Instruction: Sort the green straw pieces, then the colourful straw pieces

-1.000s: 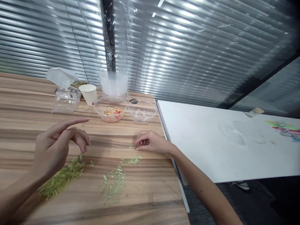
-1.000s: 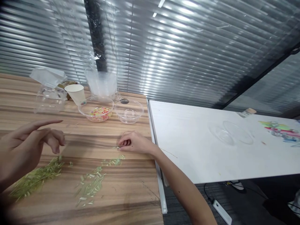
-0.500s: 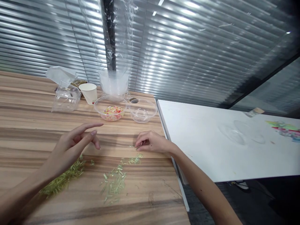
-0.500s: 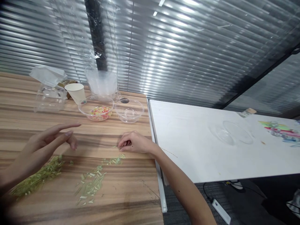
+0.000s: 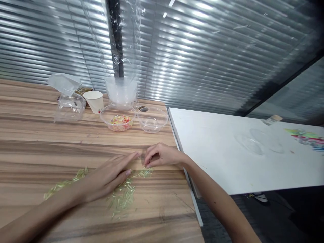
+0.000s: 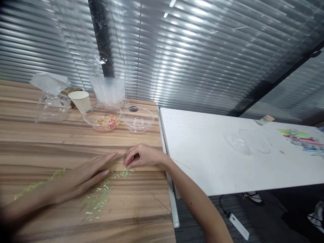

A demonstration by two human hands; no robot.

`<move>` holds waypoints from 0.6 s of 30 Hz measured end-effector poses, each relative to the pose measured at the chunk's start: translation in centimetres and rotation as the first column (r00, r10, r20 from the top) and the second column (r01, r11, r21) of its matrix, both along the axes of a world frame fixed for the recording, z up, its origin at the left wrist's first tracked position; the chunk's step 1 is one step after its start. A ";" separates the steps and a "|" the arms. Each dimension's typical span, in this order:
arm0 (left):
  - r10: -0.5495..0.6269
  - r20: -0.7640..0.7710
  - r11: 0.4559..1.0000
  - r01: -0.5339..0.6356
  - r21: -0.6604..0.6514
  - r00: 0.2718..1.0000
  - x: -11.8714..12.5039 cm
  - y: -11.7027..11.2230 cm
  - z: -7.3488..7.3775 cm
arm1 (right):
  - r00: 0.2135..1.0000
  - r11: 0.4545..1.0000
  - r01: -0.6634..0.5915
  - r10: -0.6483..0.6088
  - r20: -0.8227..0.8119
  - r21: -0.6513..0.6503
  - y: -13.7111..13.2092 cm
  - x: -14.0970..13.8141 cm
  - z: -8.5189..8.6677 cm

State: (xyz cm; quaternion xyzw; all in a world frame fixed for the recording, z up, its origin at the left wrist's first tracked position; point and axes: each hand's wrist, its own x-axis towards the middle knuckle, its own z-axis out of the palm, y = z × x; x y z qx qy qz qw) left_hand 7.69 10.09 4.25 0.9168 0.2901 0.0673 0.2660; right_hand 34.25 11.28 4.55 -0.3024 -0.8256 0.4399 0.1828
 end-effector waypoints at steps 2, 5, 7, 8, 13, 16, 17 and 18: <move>-0.040 -0.017 0.998 0.041 0.051 0.999 0.4 0.1 -0.1 | 1.000 1.000 -0.007 0.007 -0.010 -0.029 0.1 0.2 0.0; -0.114 -0.017 0.987 0.115 0.113 0.993 0.6 0.1 -0.2 | 1.000 0.999 -0.015 0.014 -0.023 -0.043 0.2 0.4 0.0; -0.136 -0.019 0.982 0.138 0.129 0.990 0.7 0.0 -0.3 | 0.999 0.999 -0.017 0.016 -0.028 -0.047 0.3 0.4 -0.1; -0.132 -0.018 0.982 0.133 0.132 0.991 0.7 0.0 -0.3 | 0.999 0.999 -0.019 0.017 -0.030 -0.050 0.3 0.4 -0.2; -0.094 0.045 0.984 0.086 0.154 0.995 0.9 0.1 -0.5 | 0.997 0.994 -0.023 0.015 -0.073 -0.110 0.7 0.5 -0.4; -0.111 0.036 0.982 0.104 0.159 0.993 1.1 0.3 -0.4 | 0.997 0.989 -0.024 0.013 -0.077 -0.145 0.8 0.7 -0.2; -0.126 0.026 0.979 0.120 0.164 0.992 1.1 0.3 -0.4 | 0.997 0.988 -0.026 0.014 -0.075 -0.151 0.8 0.7 -0.2; -0.142 0.017 0.975 0.137 0.173 0.990 1.2 0.4 -0.4 | 0.997 0.987 -0.028 0.017 -0.074 -0.155 0.8 0.8 -0.1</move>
